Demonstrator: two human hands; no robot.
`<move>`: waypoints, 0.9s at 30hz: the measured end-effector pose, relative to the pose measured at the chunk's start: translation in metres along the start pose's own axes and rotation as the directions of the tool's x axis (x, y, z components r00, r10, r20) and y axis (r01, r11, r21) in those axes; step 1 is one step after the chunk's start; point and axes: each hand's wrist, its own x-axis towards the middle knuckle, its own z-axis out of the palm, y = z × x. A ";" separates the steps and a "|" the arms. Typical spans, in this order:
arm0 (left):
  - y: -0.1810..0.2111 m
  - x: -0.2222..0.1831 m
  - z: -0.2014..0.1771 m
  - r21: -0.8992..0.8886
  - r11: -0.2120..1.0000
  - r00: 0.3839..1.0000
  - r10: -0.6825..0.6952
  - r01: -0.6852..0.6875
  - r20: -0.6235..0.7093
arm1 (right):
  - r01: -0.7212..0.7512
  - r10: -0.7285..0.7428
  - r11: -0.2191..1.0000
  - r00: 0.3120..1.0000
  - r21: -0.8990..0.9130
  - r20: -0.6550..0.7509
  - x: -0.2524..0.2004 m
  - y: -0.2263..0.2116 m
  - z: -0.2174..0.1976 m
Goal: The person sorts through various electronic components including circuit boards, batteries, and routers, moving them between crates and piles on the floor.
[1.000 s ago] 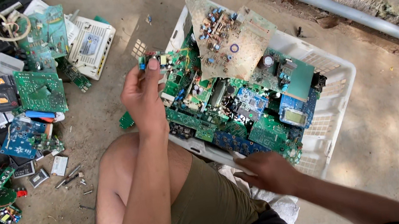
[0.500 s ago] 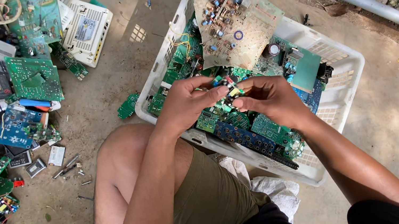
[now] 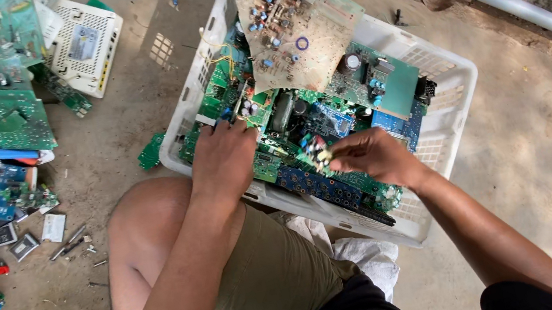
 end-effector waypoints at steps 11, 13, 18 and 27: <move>-0.022 0.011 0.026 0.077 0.979 0.982 0.185 -0.187 0.024 | 0.130 -0.119 0.986 0.987 -0.104 0.105 0.012 -0.011 0.040; -0.022 0.011 0.028 0.177 0.962 0.978 0.208 -0.210 0.027 | 0.137 -0.125 0.985 0.986 -0.106 0.110 0.012 -0.014 0.042; -0.022 0.007 0.023 0.155 0.973 0.985 0.173 -0.171 0.002 | 0.182 -0.142 0.945 0.976 -0.270 0.162 0.012 -0.030 0.050; -0.021 0.003 0.028 0.033 0.995 0.993 0.094 -0.092 -0.066 | 0.334 -0.268 0.820 0.942 -0.465 0.203 0.031 0.001 0.058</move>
